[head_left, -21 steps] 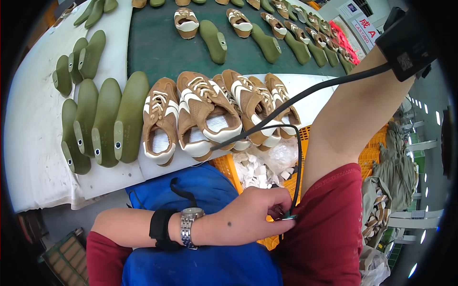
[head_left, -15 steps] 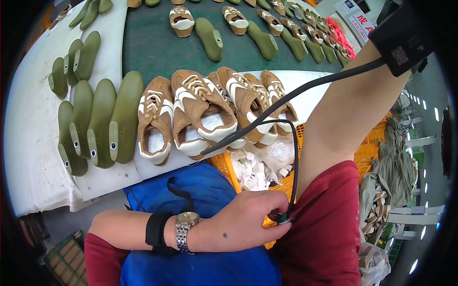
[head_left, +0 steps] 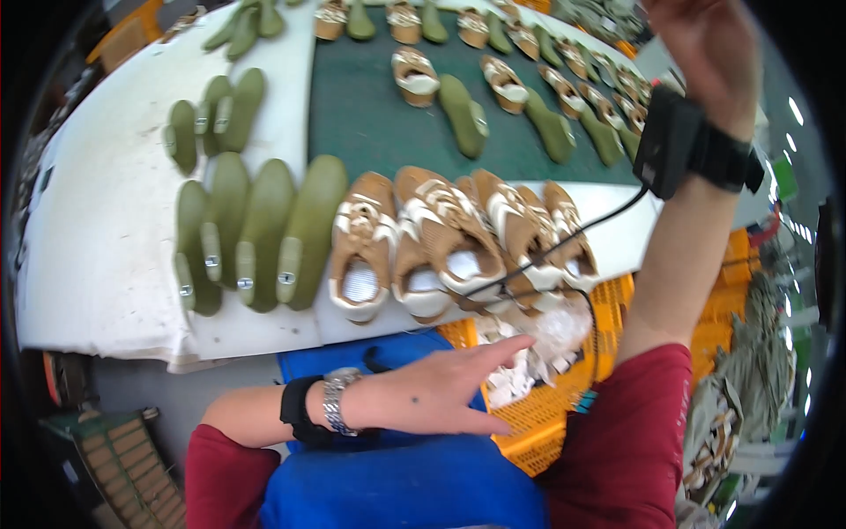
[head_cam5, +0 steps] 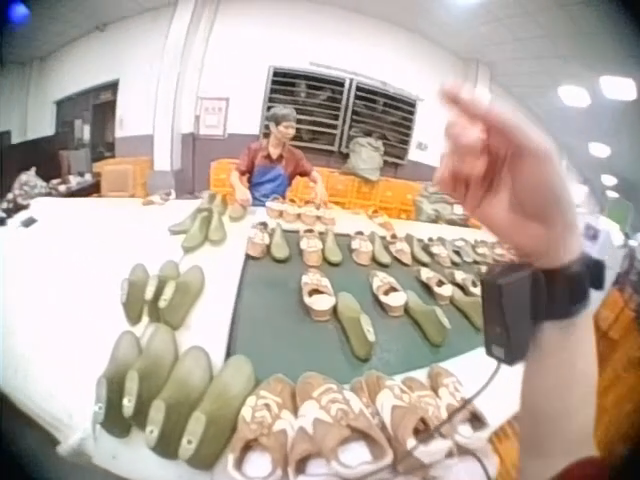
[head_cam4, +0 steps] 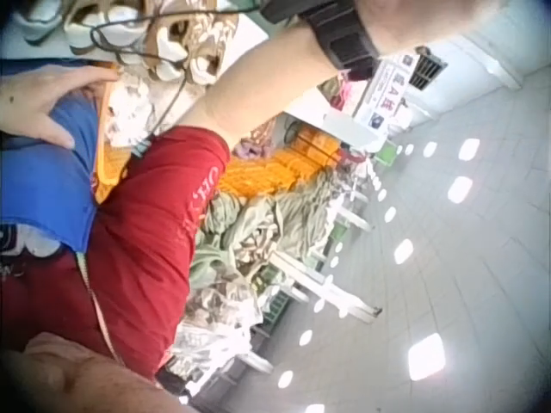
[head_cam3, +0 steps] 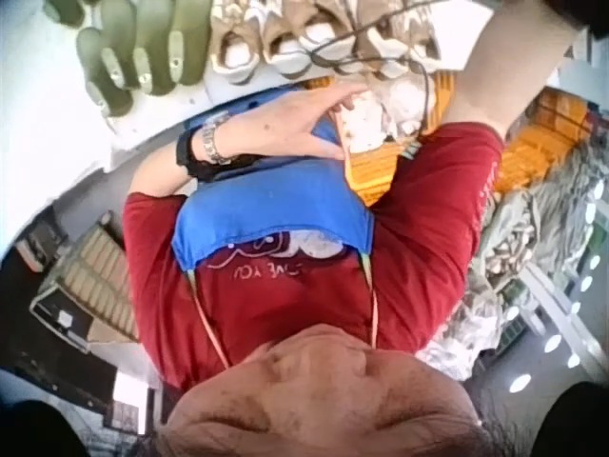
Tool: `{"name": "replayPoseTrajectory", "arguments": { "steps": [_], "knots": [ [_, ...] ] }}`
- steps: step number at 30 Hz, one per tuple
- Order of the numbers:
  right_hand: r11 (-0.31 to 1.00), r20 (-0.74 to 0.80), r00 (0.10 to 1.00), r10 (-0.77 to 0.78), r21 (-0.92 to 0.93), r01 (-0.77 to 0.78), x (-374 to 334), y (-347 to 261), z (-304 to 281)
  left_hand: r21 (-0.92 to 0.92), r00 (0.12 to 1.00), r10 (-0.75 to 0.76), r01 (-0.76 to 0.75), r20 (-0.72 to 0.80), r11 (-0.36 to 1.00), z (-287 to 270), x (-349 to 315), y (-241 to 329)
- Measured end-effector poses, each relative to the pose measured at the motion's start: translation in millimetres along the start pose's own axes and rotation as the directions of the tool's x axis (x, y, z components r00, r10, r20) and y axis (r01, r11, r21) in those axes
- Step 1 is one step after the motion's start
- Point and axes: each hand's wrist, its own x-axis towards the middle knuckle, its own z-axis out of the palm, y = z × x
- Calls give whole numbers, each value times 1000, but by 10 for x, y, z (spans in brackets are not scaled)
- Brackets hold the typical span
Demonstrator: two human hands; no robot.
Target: Pairing sneakers with green shoe lasts and organizing them on a workstation.
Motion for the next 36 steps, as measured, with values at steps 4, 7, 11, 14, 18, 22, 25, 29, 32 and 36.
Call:
{"name": "replayPoseTrajectory", "arguments": {
  "steps": [4,7,11,14,18,22,25,29,32,36],
  "knots": [
    [390,222,767,602,-920,-39,49,347,14,168,920,-82,157,-384,973,-593,-749,-45],
    [123,228,586,777,-969,214,100,805,219,212,603,-92,414,-792,885,-992,-1495,-168],
    [157,333,548,767,-926,343,381,1480,550,199,214,66,692,-975,694,-1323,-2533,-508],
    [231,357,391,848,-914,333,623,1904,958,246,203,147,882,-968,402,-1325,-2976,-811],
    [520,487,503,714,-850,85,872,3093,1404,141,126,73,708,-989,692,-1208,-2825,-1002],
    [508,316,634,706,-849,-143,961,3696,2158,256,177,185,688,-967,680,-1203,-2440,-1089],
    [374,159,637,754,-902,-217,837,4397,2387,265,190,186,735,-964,624,-1292,-2235,-1137],
    [348,55,754,655,-907,-236,635,4536,2570,267,152,241,772,-959,577,-1336,-2220,-1222],
    [291,49,811,583,-945,-152,717,4626,2568,277,175,229,784,-957,556,-1348,-2267,-1187],
    [282,-30,788,615,-925,-256,935,4656,2520,246,170,186,800,-968,548,-1341,-2252,-1092]
  ]
}}
